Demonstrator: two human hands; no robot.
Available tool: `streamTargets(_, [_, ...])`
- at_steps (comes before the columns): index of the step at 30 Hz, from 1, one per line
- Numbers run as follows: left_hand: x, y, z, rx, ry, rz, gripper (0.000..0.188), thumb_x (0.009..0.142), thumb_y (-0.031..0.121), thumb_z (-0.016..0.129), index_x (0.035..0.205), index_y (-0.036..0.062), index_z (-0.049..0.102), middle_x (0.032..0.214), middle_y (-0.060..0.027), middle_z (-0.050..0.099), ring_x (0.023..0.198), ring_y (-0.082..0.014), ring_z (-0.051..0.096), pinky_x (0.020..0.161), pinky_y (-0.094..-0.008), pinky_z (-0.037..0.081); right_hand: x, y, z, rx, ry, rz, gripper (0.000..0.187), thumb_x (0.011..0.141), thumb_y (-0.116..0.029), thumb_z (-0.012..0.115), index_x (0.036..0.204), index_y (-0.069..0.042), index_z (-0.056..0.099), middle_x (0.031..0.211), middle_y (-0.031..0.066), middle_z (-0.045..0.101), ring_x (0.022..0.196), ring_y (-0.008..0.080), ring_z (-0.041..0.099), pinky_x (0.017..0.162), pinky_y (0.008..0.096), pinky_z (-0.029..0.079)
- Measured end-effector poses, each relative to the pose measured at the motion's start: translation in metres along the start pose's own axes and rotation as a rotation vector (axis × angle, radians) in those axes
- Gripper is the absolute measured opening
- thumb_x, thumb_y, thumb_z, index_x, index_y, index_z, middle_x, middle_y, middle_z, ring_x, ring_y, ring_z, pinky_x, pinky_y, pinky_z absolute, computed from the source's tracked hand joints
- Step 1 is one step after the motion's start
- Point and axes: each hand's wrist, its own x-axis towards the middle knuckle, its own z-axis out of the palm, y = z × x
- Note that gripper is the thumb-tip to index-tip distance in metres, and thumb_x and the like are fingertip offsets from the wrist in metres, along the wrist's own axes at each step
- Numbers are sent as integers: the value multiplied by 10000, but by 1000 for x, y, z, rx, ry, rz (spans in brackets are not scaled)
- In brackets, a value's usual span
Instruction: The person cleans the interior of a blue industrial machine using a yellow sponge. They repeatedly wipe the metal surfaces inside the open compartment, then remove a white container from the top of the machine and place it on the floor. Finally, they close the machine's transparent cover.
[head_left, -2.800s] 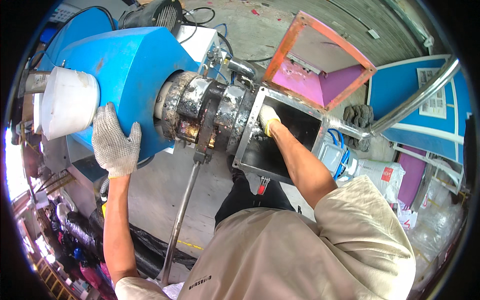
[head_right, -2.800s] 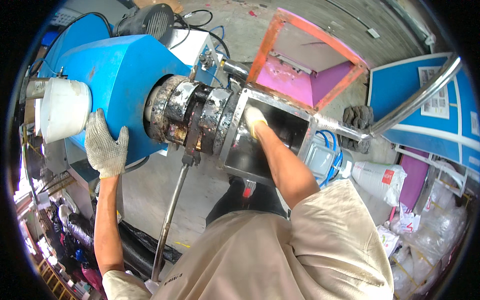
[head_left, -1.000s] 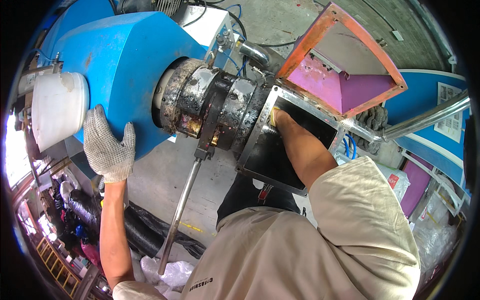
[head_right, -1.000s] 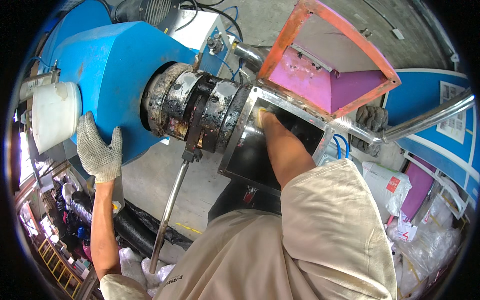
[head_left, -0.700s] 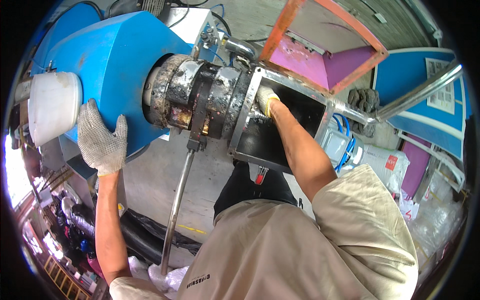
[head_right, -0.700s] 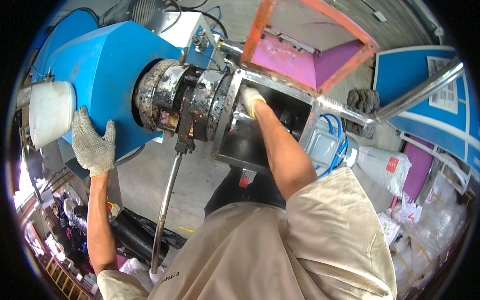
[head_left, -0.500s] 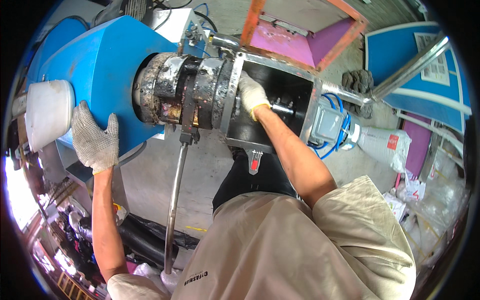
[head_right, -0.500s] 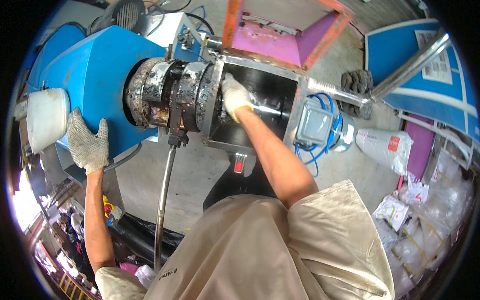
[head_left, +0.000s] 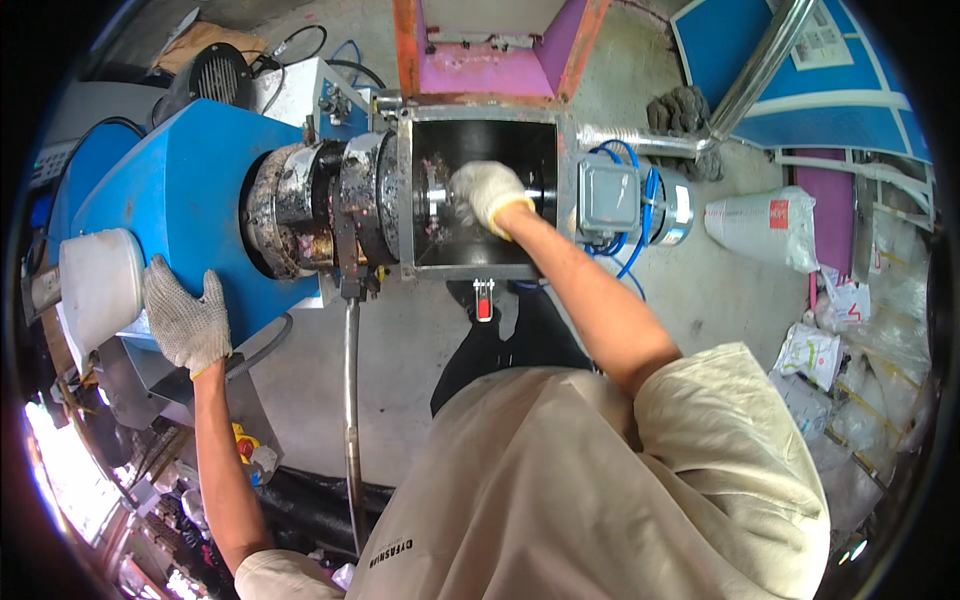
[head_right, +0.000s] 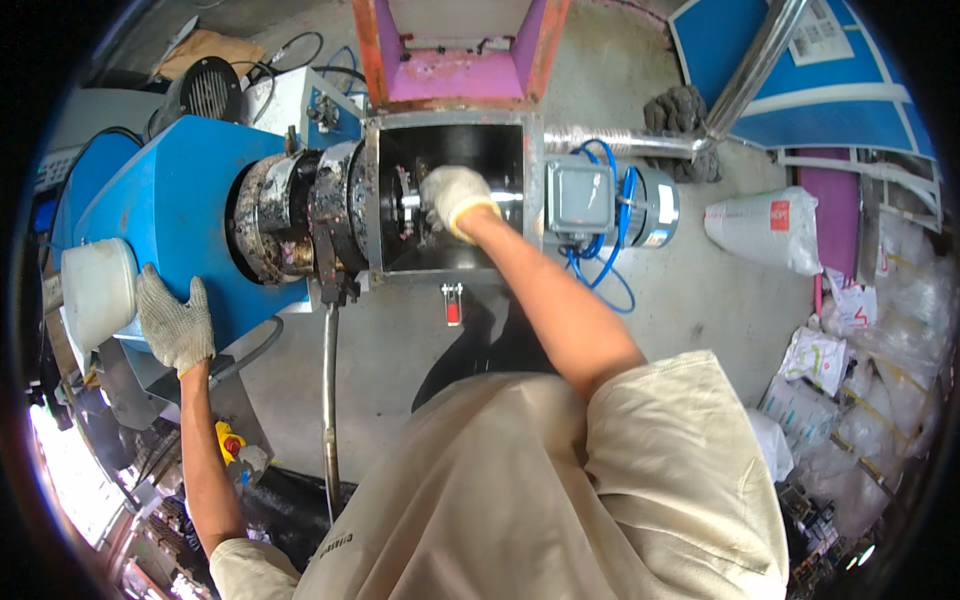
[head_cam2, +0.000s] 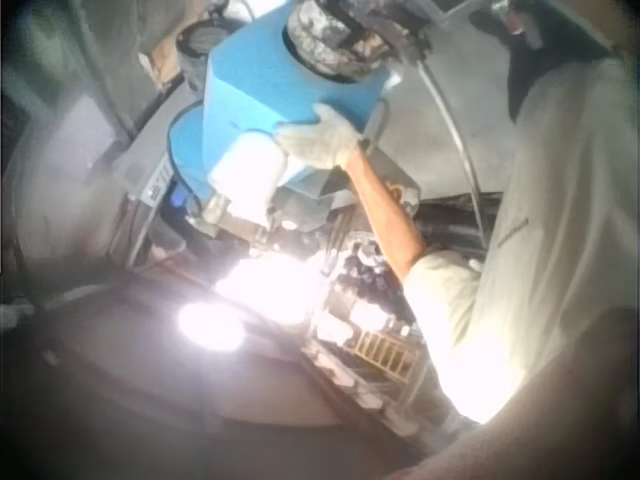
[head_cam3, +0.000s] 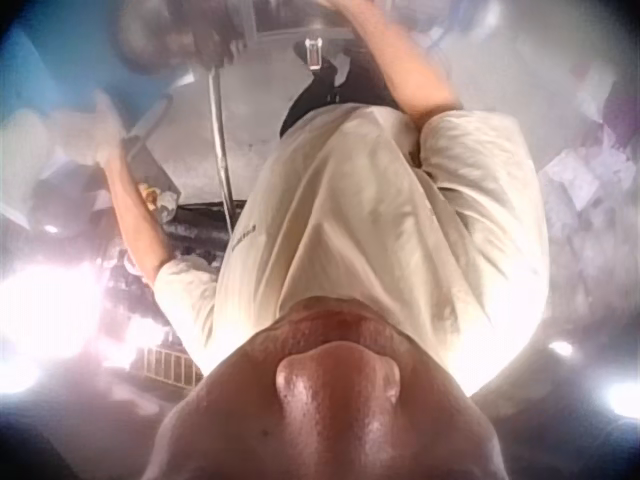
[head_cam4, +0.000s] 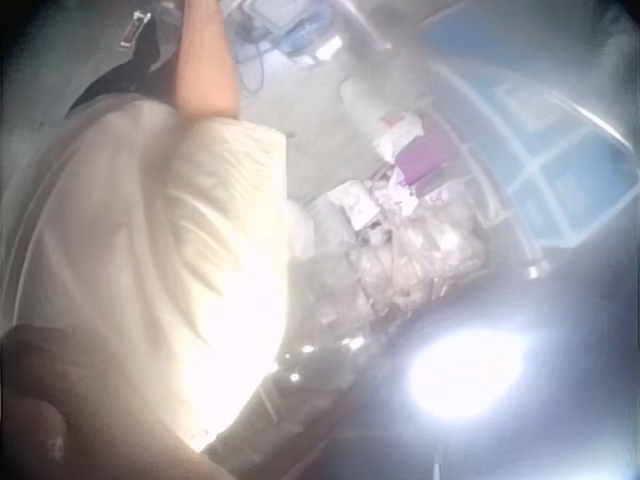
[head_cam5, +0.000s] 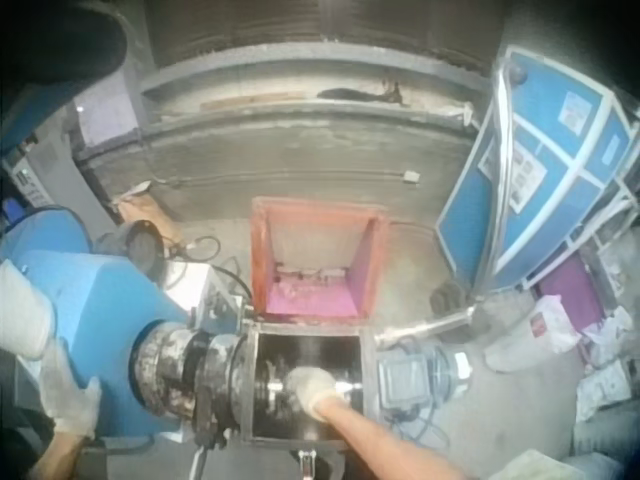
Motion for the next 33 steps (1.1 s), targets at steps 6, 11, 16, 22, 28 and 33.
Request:
streamTargets(6, [0,4,-1,33,-5,-9,784,874,355,759,1501,-18,471,1469,-261,548,1366,-413,522,1158,-495,400,11,-48,7,-680,275,-140,418,874,-445,704,1046,-72,782,1136,224,728,1079,428,690,905,501,564])
streamTargets(11, [-1,-1,3,41,7,8,789,880,365,766,1507,-10,470,1471,-249,553,1364,-410,525,1156,-490,403,95,-19,23,-303,105,-5,329,912,-293,632,1014,-4,753,943,223,722,869,361,688,781,481,545])
streamTargets(16, [7,6,3,11,9,-15,791,862,352,786,1499,-7,482,1456,-250,562,1354,-410,533,1152,-496,406,180,27,31,57,-39,235,437,1031,-436,542,1184,-37,632,938,155,678,774,320,623,688,491,513])
streamTargets(22, [6,1,3,-32,-3,-70,787,825,303,815,1471,-21,504,1421,-267,578,1318,-428,558,1135,-507,422,243,83,41,166,-186,481,243,983,-373,559,908,-176,680,766,107,654,630,297,599,553,481,467])
streamTargets(28, [14,5,-1,-8,-10,-60,806,815,304,824,1481,-14,499,1426,-273,573,1333,-435,547,1136,-508,422,286,179,25,210,-276,462,211,981,-302,565,943,-147,702,796,114,648,631,293,599,565,469,480])
streamTargets(33, [11,0,10,2,-30,-76,821,814,316,827,1492,-4,492,1439,-261,571,1350,-426,539,1149,-501,410,263,140,23,231,-247,475,233,1007,-284,531,984,-134,709,845,103,671,663,260,608,589,430,484])
